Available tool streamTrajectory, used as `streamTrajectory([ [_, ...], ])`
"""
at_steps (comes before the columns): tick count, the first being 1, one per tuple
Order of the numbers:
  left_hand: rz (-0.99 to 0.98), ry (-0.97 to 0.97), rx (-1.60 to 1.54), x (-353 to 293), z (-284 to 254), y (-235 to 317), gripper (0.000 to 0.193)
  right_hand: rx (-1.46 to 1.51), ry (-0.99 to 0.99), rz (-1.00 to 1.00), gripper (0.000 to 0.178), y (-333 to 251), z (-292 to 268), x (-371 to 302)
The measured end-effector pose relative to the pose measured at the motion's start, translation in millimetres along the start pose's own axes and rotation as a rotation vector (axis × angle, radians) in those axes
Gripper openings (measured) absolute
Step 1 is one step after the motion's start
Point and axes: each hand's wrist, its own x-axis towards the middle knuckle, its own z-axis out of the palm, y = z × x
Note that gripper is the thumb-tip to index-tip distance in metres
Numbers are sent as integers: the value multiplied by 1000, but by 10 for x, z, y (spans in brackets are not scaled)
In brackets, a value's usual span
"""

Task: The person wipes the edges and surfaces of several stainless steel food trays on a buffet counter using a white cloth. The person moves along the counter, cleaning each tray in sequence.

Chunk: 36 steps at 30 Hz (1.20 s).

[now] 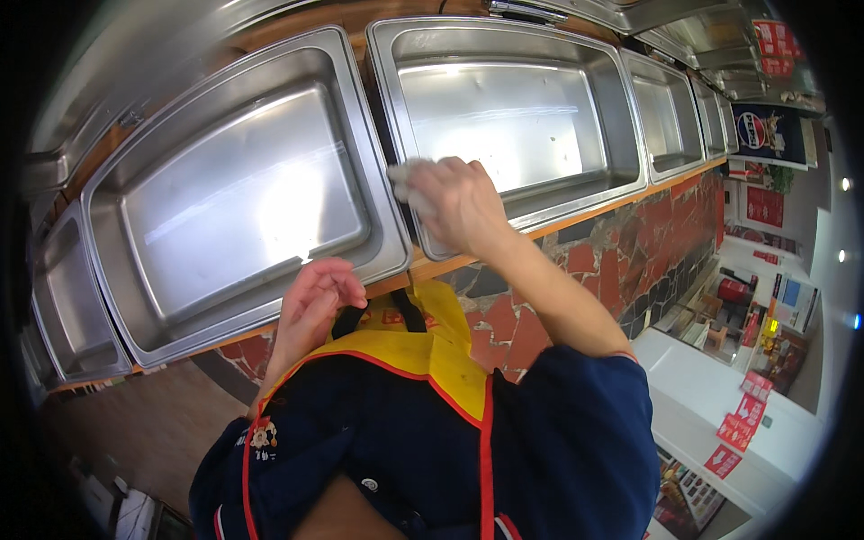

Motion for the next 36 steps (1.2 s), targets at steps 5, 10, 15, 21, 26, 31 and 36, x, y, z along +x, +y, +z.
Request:
streamTrajectory([
  [5,19,49,89,170,227,-108,30,-223,111,-154,13,309,153,351],
  [10,40,107,177,119,342,-208,32,-446,169,-11,34,781,242,1638],
  [15,87,244,145,38,416,-248,32,-306,376,-68,14,836,200,1904],
  [21,159,263,196,-8,308,-225,31,-183,-33,3,22,474,161,993],
  [26,167,185,280,69,140,-105,30,-343,-85,-152,26,-61,36,-104],
  [31,157,93,325,148,129,-2,30,-261,-289,-160,30,-255,-190,-624],
  [36,127,52,360,202,140,40,28,-81,-60,22,26,-281,-269,-751],
])
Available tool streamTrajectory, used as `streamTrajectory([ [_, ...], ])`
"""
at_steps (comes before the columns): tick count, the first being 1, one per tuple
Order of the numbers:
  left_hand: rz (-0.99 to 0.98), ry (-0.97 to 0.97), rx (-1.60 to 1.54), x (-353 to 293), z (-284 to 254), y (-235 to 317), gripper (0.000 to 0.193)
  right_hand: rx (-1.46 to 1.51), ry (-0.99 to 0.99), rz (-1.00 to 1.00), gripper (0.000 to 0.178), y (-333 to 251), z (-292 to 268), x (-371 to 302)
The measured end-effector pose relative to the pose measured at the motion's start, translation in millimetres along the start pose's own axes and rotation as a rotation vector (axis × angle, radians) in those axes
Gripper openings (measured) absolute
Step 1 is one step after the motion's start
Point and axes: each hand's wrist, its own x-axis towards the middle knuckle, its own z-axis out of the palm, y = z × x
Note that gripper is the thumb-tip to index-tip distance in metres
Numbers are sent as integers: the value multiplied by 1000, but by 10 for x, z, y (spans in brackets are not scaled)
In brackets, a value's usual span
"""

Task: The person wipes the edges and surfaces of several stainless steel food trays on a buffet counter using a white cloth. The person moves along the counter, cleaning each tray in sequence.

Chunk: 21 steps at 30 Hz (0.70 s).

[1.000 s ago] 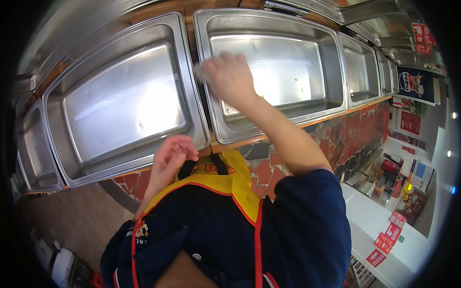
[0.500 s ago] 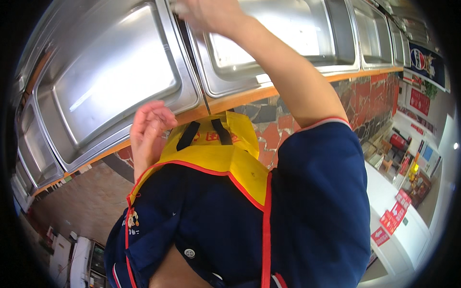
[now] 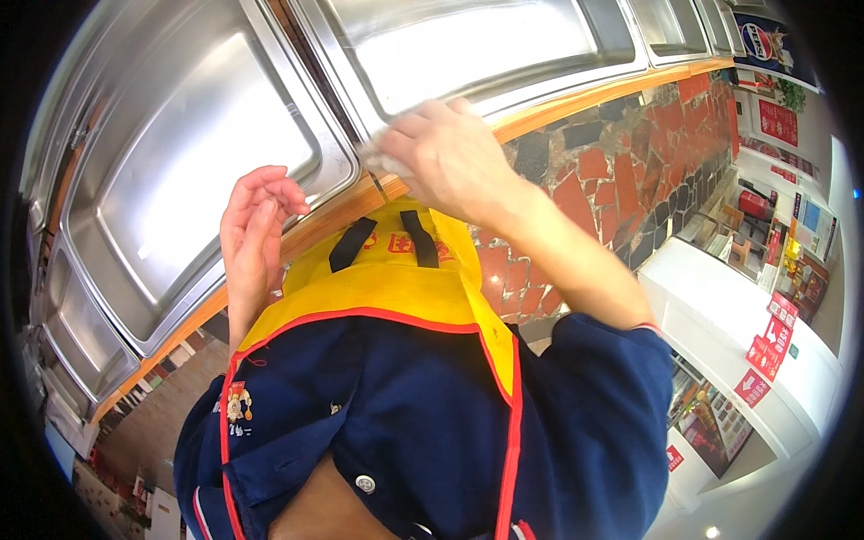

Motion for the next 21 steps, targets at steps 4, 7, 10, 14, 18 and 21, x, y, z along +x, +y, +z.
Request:
streamTrajectory([
  [4,-29,8,187,26,111,-81,26,-121,121,97,26,-191,361,-25],
  [7,201,-13,673,115,209,-194,26,-210,13,198,30,-189,319,-220],
  [10,477,-75,1004,269,343,-275,28,-500,-10,419,26,275,301,-485],
  [14,596,-144,1206,357,371,-387,32,-467,101,484,24,805,197,-757],
  [18,592,-136,1276,412,358,-470,34,-211,104,266,16,44,376,-413],
  [21,622,-123,1253,421,371,-501,37,-140,123,238,14,-156,406,-313],
])
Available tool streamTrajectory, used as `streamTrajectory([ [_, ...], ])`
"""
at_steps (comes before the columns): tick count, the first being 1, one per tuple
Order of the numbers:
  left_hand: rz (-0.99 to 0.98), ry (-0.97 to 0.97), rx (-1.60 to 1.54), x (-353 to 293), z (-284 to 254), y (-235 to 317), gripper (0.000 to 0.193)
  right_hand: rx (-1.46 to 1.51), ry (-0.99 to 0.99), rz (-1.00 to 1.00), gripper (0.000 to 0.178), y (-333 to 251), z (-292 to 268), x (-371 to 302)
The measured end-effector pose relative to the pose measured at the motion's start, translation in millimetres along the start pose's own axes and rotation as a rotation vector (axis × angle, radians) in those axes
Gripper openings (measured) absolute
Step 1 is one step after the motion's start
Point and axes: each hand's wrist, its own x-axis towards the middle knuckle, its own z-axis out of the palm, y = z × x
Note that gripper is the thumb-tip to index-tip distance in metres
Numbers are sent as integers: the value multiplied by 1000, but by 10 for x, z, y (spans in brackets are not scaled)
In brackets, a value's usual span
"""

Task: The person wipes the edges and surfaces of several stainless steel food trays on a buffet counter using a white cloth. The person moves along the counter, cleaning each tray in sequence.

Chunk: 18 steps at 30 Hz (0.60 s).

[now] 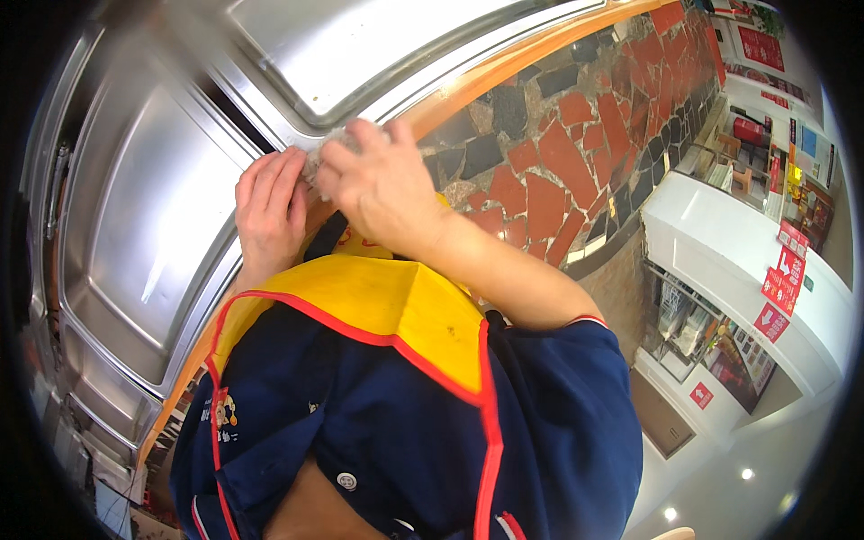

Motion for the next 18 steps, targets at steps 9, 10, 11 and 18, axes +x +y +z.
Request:
streamTrajectory([
  [9,-9,29,-2,48,7,9,41,-155,-10,27,18,300,-46,56],
  [10,-6,31,-8,51,8,4,42,-68,34,-23,18,142,8,50],
  [11,-2,32,-14,48,13,-7,42,-113,-28,-36,15,45,-19,73],
  [18,-13,57,-66,42,5,-7,38,-405,-307,87,17,565,-299,190],
])
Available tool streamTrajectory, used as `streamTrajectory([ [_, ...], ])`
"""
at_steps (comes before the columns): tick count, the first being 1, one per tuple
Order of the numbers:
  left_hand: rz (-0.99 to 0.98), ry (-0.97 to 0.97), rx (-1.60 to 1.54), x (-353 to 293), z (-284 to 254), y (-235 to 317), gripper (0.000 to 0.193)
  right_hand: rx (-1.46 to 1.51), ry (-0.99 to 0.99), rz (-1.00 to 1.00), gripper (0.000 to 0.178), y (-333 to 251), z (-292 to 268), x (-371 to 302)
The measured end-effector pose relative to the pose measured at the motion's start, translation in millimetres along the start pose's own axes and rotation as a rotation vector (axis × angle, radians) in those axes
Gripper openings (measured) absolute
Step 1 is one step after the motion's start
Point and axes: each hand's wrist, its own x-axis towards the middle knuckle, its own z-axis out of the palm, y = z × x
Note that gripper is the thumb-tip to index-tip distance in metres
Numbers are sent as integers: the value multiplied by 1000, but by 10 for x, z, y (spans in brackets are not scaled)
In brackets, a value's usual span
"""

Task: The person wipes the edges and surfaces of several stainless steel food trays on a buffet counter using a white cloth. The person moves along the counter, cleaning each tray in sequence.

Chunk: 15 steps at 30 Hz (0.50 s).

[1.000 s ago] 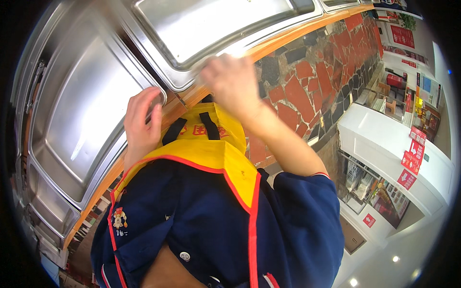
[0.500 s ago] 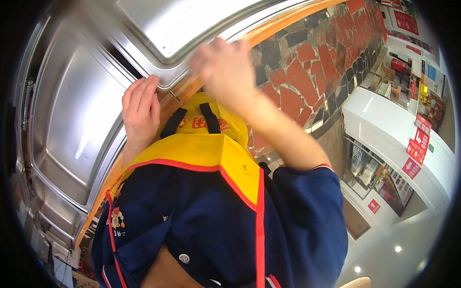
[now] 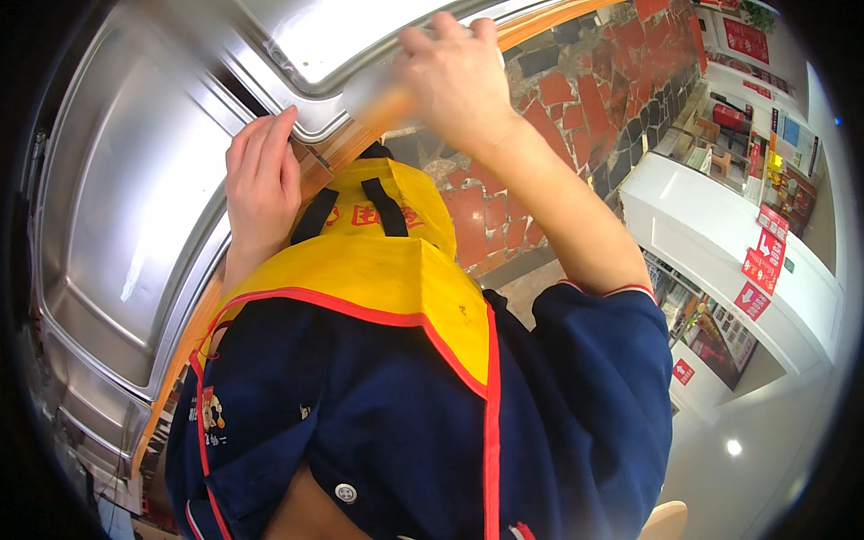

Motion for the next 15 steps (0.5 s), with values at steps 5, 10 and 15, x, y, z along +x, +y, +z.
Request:
streamTrajectory([
  [5,10,4,-11,27,26,2,42,143,104,-148,13,-455,-102,-26],
  [10,36,43,-49,-9,36,-50,45,-127,75,-46,18,17,-3,-12],
  [15,-37,-6,-96,39,15,28,50,-116,-72,-33,25,-155,-122,16],
])
